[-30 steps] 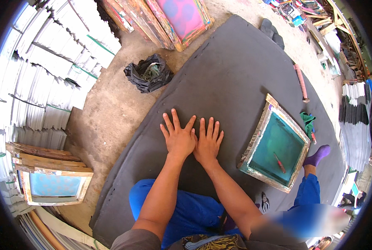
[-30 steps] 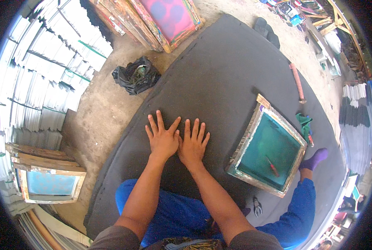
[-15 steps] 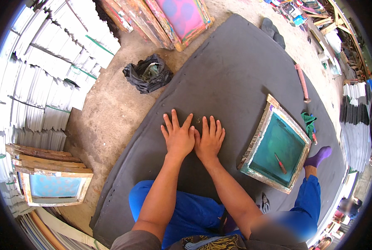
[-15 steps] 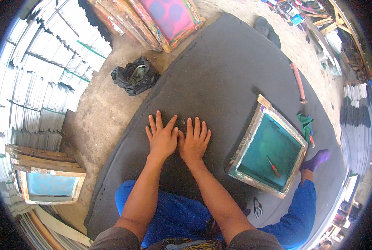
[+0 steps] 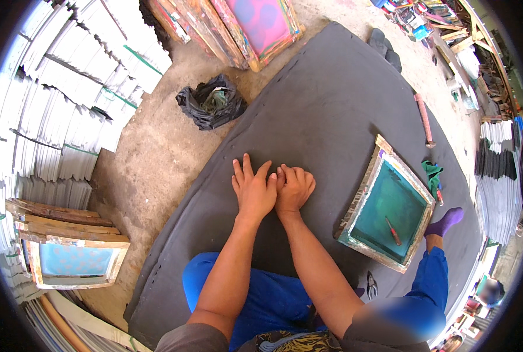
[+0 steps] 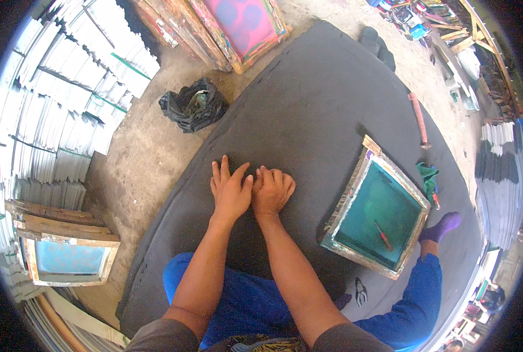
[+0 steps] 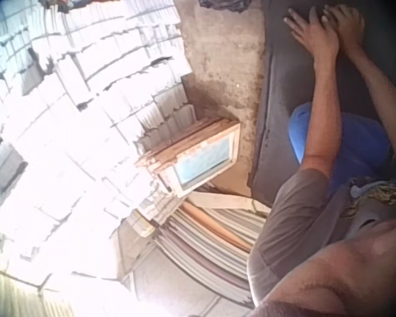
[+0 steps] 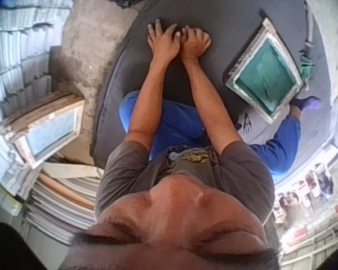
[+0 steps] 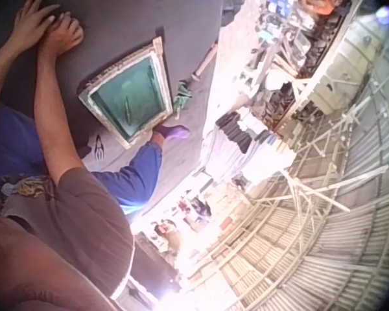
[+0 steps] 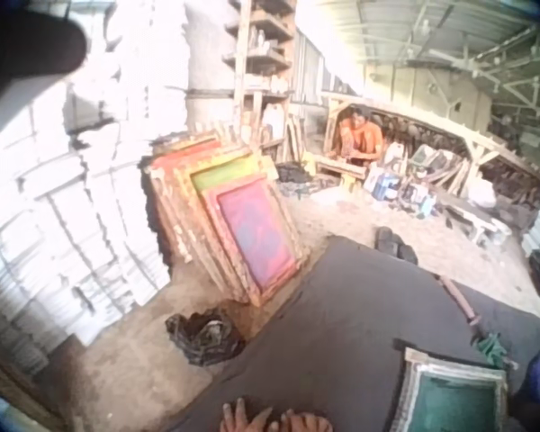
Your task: The person sits on the floor and uses a small red-handled tool to scrape and clean the wooden frame of a green screen. They also gather debris from the floor and discard it into a black bag.
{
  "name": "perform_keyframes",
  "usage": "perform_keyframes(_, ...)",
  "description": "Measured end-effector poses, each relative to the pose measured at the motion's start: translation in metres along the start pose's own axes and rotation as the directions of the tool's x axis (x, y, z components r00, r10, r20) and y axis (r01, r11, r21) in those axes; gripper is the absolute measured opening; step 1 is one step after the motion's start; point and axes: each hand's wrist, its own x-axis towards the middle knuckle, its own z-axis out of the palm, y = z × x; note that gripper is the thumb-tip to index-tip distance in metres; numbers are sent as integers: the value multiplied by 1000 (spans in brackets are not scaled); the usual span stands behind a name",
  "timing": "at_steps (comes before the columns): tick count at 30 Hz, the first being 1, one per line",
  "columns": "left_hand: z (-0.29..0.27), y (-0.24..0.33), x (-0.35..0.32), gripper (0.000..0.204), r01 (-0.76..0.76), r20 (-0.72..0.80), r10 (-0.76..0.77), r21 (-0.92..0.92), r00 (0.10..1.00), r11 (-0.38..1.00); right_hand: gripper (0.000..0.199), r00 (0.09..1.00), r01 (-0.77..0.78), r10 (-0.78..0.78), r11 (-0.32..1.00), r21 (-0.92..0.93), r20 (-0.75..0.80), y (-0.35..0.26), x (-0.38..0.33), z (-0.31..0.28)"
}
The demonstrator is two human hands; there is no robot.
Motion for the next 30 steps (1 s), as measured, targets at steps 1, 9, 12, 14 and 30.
perform_keyframes(1, 0, -1, 0, 46, 2, -3, -2, -7, 1000, 1000, 14, 1000, 8, -8, 1000, 17, 2, 0, 0, -1)
perform_keyframes(9, 5, -4, 2, 42, 10, -57, -15, -86, 998, 996, 10, 999, 30, -31, 997, -66, -24, 0, 4, 10)
perform_keyframes(12, 7, -4, 3, 41, 6, -82, -15, -110, 997, 994, 13, 999, 32, -38, 983, -183, -30, -1, 3, 17)
perform_keyframes(14, 7, -4, 4, 41, 4, -92, -15, -118, 996, 993, 15, 999, 34, -41, 967, -254, -24, -1, 3, 19)
perform_keyframes(30, -28, -9, 19, 38, 53, -336, -193, -385, 922, 922, 18, 912, -193, 87, 954, 231, 402, -25, 106, -3)
